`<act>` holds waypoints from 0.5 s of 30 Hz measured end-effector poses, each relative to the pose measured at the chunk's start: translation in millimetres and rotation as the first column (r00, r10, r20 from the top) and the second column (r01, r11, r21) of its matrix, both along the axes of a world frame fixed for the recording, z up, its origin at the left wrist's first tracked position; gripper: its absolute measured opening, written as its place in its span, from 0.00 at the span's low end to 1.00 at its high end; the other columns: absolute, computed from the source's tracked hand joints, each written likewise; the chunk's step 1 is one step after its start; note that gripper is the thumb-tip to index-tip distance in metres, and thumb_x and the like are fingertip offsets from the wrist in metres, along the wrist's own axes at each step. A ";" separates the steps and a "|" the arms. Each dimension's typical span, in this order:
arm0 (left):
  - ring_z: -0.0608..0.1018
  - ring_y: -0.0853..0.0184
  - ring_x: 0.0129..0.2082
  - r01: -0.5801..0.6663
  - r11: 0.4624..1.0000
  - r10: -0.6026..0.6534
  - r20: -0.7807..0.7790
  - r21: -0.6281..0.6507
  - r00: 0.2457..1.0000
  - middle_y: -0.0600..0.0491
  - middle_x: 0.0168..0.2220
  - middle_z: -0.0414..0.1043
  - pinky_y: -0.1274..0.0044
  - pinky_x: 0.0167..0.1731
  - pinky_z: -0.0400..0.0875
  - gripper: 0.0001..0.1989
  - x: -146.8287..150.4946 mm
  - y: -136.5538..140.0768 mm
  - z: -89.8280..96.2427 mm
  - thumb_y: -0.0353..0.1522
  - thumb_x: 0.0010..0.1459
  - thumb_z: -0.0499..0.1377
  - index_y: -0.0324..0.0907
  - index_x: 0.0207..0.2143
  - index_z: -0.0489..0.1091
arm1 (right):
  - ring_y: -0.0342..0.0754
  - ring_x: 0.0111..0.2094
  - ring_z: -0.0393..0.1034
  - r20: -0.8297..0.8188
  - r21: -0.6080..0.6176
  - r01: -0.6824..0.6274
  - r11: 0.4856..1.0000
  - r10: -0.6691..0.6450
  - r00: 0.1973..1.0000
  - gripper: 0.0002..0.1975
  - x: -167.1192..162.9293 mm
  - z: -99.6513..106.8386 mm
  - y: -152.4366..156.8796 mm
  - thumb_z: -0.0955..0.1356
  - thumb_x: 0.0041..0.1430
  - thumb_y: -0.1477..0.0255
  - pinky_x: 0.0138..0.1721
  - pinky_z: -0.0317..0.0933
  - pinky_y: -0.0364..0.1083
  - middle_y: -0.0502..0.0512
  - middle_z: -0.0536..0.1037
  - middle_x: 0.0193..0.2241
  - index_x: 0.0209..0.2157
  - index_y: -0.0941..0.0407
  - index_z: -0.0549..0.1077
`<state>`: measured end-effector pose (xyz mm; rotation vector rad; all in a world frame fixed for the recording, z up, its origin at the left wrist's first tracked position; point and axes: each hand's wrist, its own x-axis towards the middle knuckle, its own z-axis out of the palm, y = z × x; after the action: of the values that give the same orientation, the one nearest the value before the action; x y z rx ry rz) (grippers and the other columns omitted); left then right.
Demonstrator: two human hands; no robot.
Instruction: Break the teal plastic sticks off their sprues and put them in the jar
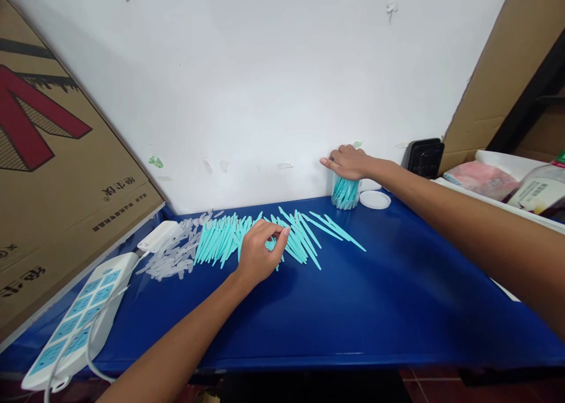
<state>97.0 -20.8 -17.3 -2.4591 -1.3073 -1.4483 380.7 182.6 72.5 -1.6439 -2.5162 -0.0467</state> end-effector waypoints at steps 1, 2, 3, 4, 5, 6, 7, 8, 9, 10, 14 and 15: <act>0.70 0.65 0.30 0.004 1.000 -0.004 0.000 0.001 1.000 0.53 0.26 0.73 0.72 0.36 0.66 0.13 -0.1 0.1 -0.2 0.33 0.70 0.57 0.43 0.29 0.69 | 0.72 0.59 0.60 -0.001 -0.039 0.000 0.999 0.000 1.000 0.39 1.0 1.4 1.1 0.49 0.72 0.45 0.54 0.55 0.64 0.80 0.68 0.56 0.55 0.63 0.70; 0.70 0.65 0.30 0.008 1.000 -0.008 0.000 0.002 1.000 0.53 0.26 0.73 0.72 0.36 0.66 0.13 -0.1 0.2 -0.6 0.33 0.70 0.57 0.43 0.29 0.69 | 0.72 0.58 0.62 0.002 -0.074 -0.003 0.997 0.003 1.000 0.41 2.0 2.9 2.4 0.50 0.70 0.42 0.54 0.56 0.63 0.80 0.69 0.57 0.55 0.63 0.71; 0.70 0.65 0.30 0.013 1.000 -0.013 -0.001 0.002 1.000 0.53 0.26 0.73 0.72 0.36 0.66 0.13 0.0 0.3 -0.9 0.33 0.70 0.57 0.43 0.29 0.69 | 0.70 0.56 0.64 0.005 -0.101 -0.009 0.995 0.009 1.000 0.42 2.8 4.3 3.7 0.53 0.68 0.39 0.54 0.58 0.62 0.79 0.71 0.56 0.55 0.63 0.71; 0.71 0.65 0.30 0.019 1.000 -0.019 -0.004 0.002 1.000 0.53 0.26 0.73 0.72 0.36 0.65 0.13 0.1 0.3 -1.2 0.33 0.70 0.57 0.43 0.29 0.69 | 0.69 0.55 0.66 0.007 -0.125 -0.016 0.992 0.017 1.000 0.43 3.3 5.4 4.8 0.56 0.65 0.37 0.54 0.59 0.60 0.78 0.72 0.56 0.54 0.63 0.71; 0.71 0.65 0.31 0.024 1.000 -0.024 -0.008 0.001 1.000 0.53 0.26 0.73 0.72 0.35 0.65 0.13 0.2 0.3 -1.4 0.33 0.70 0.57 0.43 0.29 0.69 | 0.67 0.53 0.68 0.007 -0.142 -0.026 0.990 0.027 1.000 0.44 3.7 6.1 5.8 0.59 0.63 0.36 0.54 0.61 0.59 0.77 0.73 0.56 0.55 0.63 0.71; 0.71 0.65 0.31 0.029 1.000 -0.029 -0.012 0.001 1.000 0.53 0.26 0.73 0.72 0.35 0.65 0.13 0.3 0.3 -1.5 0.33 0.70 0.57 0.43 0.29 0.69 | 0.66 0.52 0.70 0.008 -0.150 -0.033 0.988 0.034 0.999 0.45 3.8 6.6 6.4 0.61 0.60 0.36 0.53 0.62 0.58 0.76 0.73 0.56 0.55 0.63 0.71; 0.71 0.65 0.31 0.034 0.999 -0.033 -0.013 0.003 0.999 0.53 0.26 0.73 0.72 0.35 0.66 0.13 0.4 0.4 -1.4 0.33 0.70 0.57 0.43 0.29 0.69 | 0.66 0.52 0.71 0.010 -0.155 -0.036 0.987 0.038 0.999 0.45 4.1 6.9 6.6 0.62 0.59 0.35 0.53 0.63 0.57 0.76 0.74 0.56 0.55 0.63 0.71; 0.71 0.65 0.31 0.038 0.999 -0.038 -0.014 0.004 0.999 0.53 0.26 0.73 0.72 0.35 0.66 0.13 0.4 0.4 -1.3 0.33 0.70 0.57 0.43 0.29 0.69 | 0.66 0.51 0.71 0.009 -0.154 -0.041 0.987 0.042 0.999 0.45 4.5 7.0 6.3 0.62 0.59 0.35 0.53 0.64 0.58 0.75 0.74 0.55 0.55 0.63 0.71; 0.71 0.65 0.31 0.041 0.999 -0.041 -0.011 0.006 0.999 0.53 0.26 0.73 0.72 0.35 0.66 0.13 0.3 0.6 -1.1 0.33 0.70 0.57 0.43 0.29 0.69 | 0.67 0.51 0.72 0.000 -0.141 -0.044 0.989 0.044 0.999 0.44 5.4 6.9 5.6 0.61 0.59 0.35 0.52 0.65 0.58 0.74 0.75 0.55 0.55 0.62 0.71; 0.71 0.65 0.31 0.042 0.999 -0.041 -0.006 0.008 0.999 0.53 0.26 0.73 0.72 0.35 0.66 0.13 0.0 0.8 -0.9 0.33 0.70 0.57 0.43 0.29 0.69 | 0.67 0.51 0.72 -0.017 -0.110 -0.047 0.993 0.045 0.999 0.43 6.7 6.5 4.5 0.60 0.60 0.36 0.52 0.65 0.58 0.74 0.76 0.54 0.54 0.62 0.72; 0.71 0.65 0.30 0.035 0.999 -0.035 -0.003 0.001 0.999 0.53 0.26 0.73 0.71 0.35 0.66 0.13 -1.3 1.4 -1.2 0.33 0.69 0.57 0.43 0.29 0.70 | 0.70 0.52 0.72 -0.098 0.073 -0.060 0.996 0.067 0.993 0.42 16.8 -0.4 0.5 0.61 0.60 0.37 0.53 0.65 0.62 0.74 0.76 0.54 0.56 0.60 0.72; 0.71 0.65 0.30 0.036 0.999 -0.036 -0.005 -0.002 0.999 0.53 0.26 0.73 0.72 0.35 0.65 0.13 -1.5 1.6 -1.5 0.33 0.69 0.57 0.43 0.29 0.70 | 0.71 0.53 0.72 -0.109 0.080 -0.070 0.994 0.079 0.991 0.43 19.6 -3.5 0.5 0.62 0.59 0.37 0.53 0.65 0.64 0.75 0.76 0.54 0.57 0.60 0.71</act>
<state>95.5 -19.3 -18.7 -2.4980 -1.2705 -1.4485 400.3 183.0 69.0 -1.4805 -2.4575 -0.0399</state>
